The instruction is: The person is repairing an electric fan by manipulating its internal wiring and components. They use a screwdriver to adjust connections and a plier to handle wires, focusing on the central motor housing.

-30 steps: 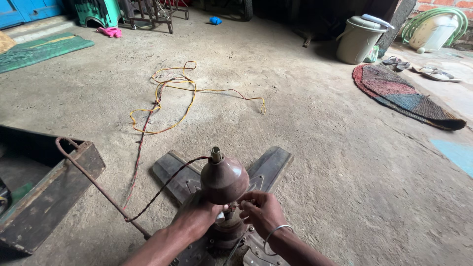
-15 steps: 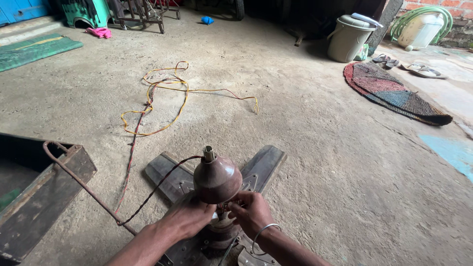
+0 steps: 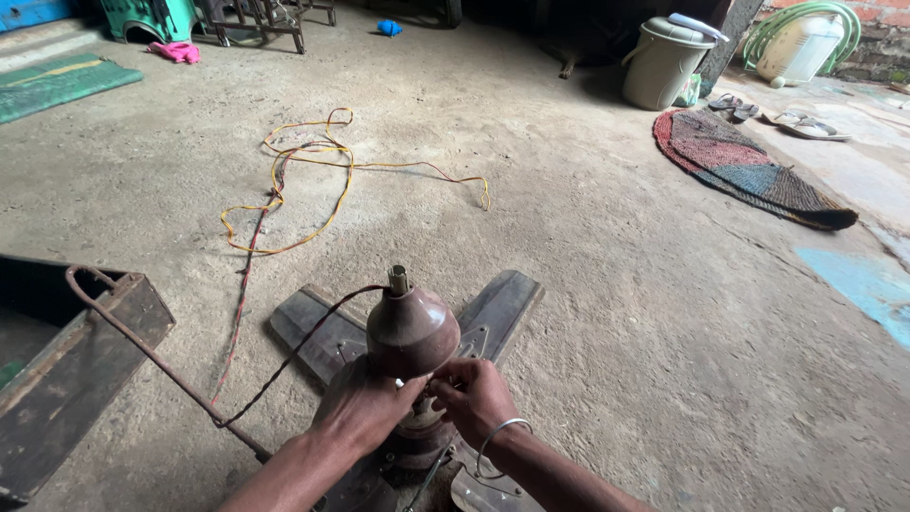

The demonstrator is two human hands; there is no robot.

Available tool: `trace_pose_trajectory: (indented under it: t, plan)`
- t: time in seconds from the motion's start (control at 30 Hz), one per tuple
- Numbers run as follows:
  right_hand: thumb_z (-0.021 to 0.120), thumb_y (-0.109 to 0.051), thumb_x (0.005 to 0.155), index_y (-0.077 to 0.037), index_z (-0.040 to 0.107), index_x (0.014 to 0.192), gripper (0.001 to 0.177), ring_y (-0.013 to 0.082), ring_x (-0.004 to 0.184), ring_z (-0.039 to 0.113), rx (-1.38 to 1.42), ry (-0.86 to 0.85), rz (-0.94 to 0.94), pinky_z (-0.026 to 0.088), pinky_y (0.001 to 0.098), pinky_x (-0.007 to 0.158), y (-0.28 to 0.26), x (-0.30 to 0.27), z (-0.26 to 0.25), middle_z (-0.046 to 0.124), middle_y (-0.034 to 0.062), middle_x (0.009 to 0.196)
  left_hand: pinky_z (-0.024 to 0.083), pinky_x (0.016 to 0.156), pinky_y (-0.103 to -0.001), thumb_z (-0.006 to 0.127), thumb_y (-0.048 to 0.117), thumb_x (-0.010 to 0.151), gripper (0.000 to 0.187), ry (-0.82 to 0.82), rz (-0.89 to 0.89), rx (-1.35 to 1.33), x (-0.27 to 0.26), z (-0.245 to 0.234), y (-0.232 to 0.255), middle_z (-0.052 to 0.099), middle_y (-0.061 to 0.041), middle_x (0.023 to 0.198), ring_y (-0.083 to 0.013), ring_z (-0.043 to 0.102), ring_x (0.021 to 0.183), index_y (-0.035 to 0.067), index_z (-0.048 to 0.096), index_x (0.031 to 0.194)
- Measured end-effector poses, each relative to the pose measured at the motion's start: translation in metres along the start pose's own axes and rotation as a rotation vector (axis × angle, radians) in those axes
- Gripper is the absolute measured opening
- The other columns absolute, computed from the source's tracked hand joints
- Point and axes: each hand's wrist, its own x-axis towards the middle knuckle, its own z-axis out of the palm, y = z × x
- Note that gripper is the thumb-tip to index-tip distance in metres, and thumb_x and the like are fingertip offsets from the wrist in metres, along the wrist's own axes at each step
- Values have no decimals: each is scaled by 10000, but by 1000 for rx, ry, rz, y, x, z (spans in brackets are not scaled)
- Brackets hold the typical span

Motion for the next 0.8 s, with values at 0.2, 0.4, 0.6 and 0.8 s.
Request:
trace_pose_trajectory:
  t: [0.2, 0.4, 0.6, 0.8]
  plan:
    - [692, -160, 921, -19, 784, 1014, 192, 108, 736, 741, -29, 21, -1, 626, 287, 674, -2, -1, 0, 800, 72, 886, 652, 685, -416, 459, 385, 949, 371, 65, 2, -136, -4, -3, 7, 733, -118, 726, -277, 769, 682, 79, 659, 1016]
    - [717, -218, 917, -42, 783, 997, 205, 125, 698, 728, -50, 27, 56, 615, 298, 663, -3, -1, 1, 790, 72, 845, 607, 785, -469, 485, 488, 935, 447, -46, -70, -354, -10, -17, 8, 747, -174, 834, -295, 774, 836, 94, 673, 1025]
    - [758, -231, 885, 11, 786, 949, 251, 128, 674, 734, -80, 39, 39, 613, 299, 668, -4, 3, -1, 790, 100, 822, 559, 907, -430, 454, 403, 944, 387, -72, -41, -201, -4, -17, -4, 778, -129, 942, -257, 754, 977, 139, 704, 1076]
    - [842, -239, 781, -58, 816, 973, 265, 118, 781, 788, -150, -1, -136, 636, 298, 757, -2, 0, -1, 827, 66, 919, 558, 902, -418, 544, 339, 920, 322, -3, 100, -322, -7, -19, -16, 790, -144, 1041, -240, 744, 1041, 98, 705, 1060]
